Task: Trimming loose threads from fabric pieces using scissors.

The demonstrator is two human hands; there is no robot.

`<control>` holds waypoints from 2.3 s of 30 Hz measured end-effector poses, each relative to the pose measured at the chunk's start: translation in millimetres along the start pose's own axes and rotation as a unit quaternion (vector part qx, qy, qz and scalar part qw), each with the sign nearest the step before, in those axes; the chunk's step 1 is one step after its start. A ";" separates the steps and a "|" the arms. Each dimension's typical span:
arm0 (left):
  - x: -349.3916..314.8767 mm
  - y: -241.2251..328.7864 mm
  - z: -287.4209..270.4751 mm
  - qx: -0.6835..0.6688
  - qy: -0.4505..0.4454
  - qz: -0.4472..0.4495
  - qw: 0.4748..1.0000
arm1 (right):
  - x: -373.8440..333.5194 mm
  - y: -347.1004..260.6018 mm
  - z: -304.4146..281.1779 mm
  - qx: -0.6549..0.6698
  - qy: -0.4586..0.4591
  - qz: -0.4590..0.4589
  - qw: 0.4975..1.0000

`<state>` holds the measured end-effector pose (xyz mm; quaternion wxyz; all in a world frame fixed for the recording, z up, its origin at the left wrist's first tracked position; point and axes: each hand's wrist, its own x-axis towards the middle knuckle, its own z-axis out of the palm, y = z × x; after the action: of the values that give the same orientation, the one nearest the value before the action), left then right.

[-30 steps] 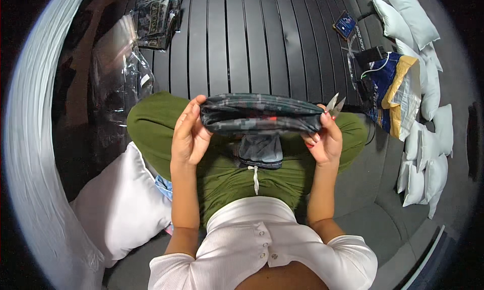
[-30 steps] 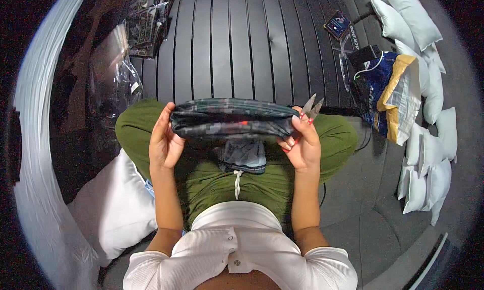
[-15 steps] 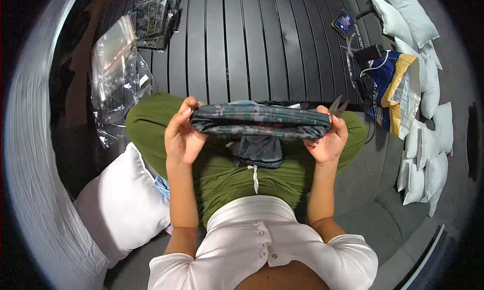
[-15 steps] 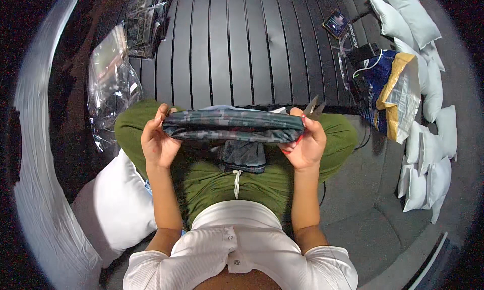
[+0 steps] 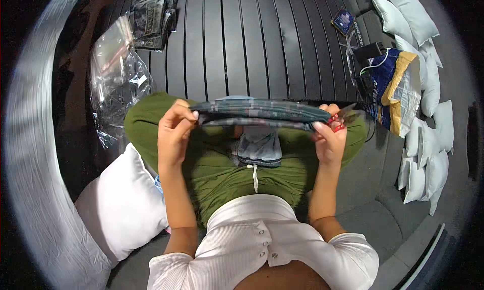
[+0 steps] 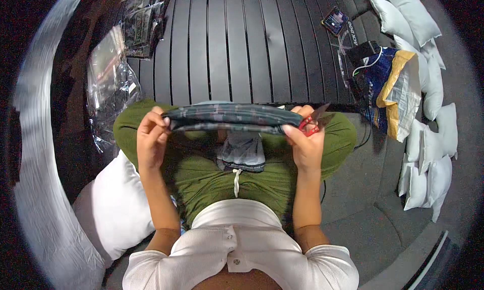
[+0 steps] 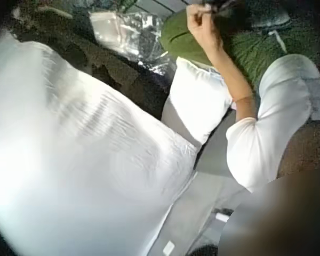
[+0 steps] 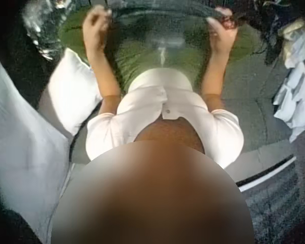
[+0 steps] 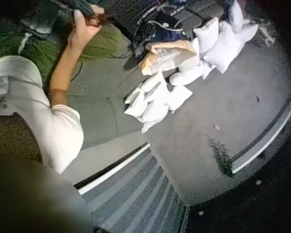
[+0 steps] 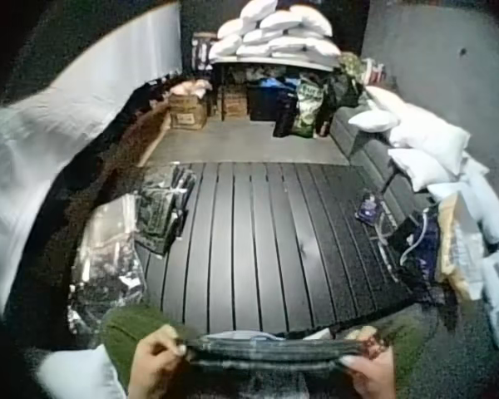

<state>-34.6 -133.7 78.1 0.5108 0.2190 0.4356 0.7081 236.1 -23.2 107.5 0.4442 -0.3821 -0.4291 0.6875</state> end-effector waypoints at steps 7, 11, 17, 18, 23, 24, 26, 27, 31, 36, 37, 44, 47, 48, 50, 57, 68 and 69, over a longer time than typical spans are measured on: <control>1.3 -7.5 27.2 0.501 0.124 0.221 0.828 | -3.4 22.1 13.6 -0.317 0.199 -0.253 0.892; 6.6 -14.2 30.0 0.481 0.174 0.147 0.847 | -3.3 10.4 14.7 -0.233 0.112 -0.175 0.950; 5.3 0.3 23.3 0.152 0.067 0.138 0.976 | -25.6 -4.7 25.4 -0.017 -0.568 0.036 0.822; 3.2 3.2 17.9 0.081 0.001 0.120 0.989 | -23.9 5.9 20.2 0.067 -0.492 0.016 0.868; -13.5 25.0 25.7 -0.035 -0.147 0.091 0.984 | 11.3 42.5 44.4 -0.019 -0.229 0.010 0.973; -17.2 26.8 25.5 -0.076 -0.149 0.083 0.982 | 13.5 43.9 57.6 -0.039 -0.287 0.067 0.955; -21.3 33.4 25.7 -0.113 -0.155 0.083 0.978 | 16.2 48.3 70.6 -0.129 -0.406 0.106 0.899; -21.5 35.0 24.4 -0.109 -0.152 0.086 0.979 | 16.5 54.4 72.5 -0.198 -0.466 0.088 0.858; -29.6 49.1 6.5 -0.079 -0.163 0.180 0.967 | 11.1 69.6 61.0 -0.245 -0.441 -0.028 0.863; -37.1 77.3 -21.3 0.257 -0.170 0.289 0.906 | 5.9 40.5 40.6 -0.106 -0.299 0.062 0.946; -37.3 82.4 -22.2 0.339 -0.195 0.294 0.872 | 5.8 26.8 42.8 -0.110 -0.291 0.057 0.949; -43.0 76.1 -11.1 0.407 -0.140 0.309 0.848 | 2.4 17.9 27.1 -0.074 -0.297 -0.046 0.951; -42.3 74.2 -15.4 0.327 -0.197 0.327 0.865 | -2.8 14.0 29.9 -0.023 -0.291 -0.061 0.955; -43.1 70.9 -13.8 0.289 -0.186 0.295 0.892 | -3.2 12.2 28.8 -0.036 -0.295 -0.077 0.952; -40.5 65.6 -18.9 0.241 -0.211 0.260 0.911 | -2.8 12.3 27.6 -0.024 -0.303 -0.087 0.949; -44.5 34.2 -15.8 -0.047 -0.119 0.125 0.984 | -4.9 13.6 28.3 -0.014 -0.242 -0.061 0.968; -35.1 20.6 22.7 -0.069 0.044 0.068 0.994 | -1.9 19.0 18.8 -0.173 -0.231 -0.078 0.954; -35.7 22.5 23.7 -0.069 0.043 0.067 0.994 | -1.9 18.7 17.8 -0.174 -0.230 -0.078 0.954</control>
<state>-15.0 -159.3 114.2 0.4565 0.1808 0.3915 0.7782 215.2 -33.9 96.4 0.3124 -0.2501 -0.6609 0.6349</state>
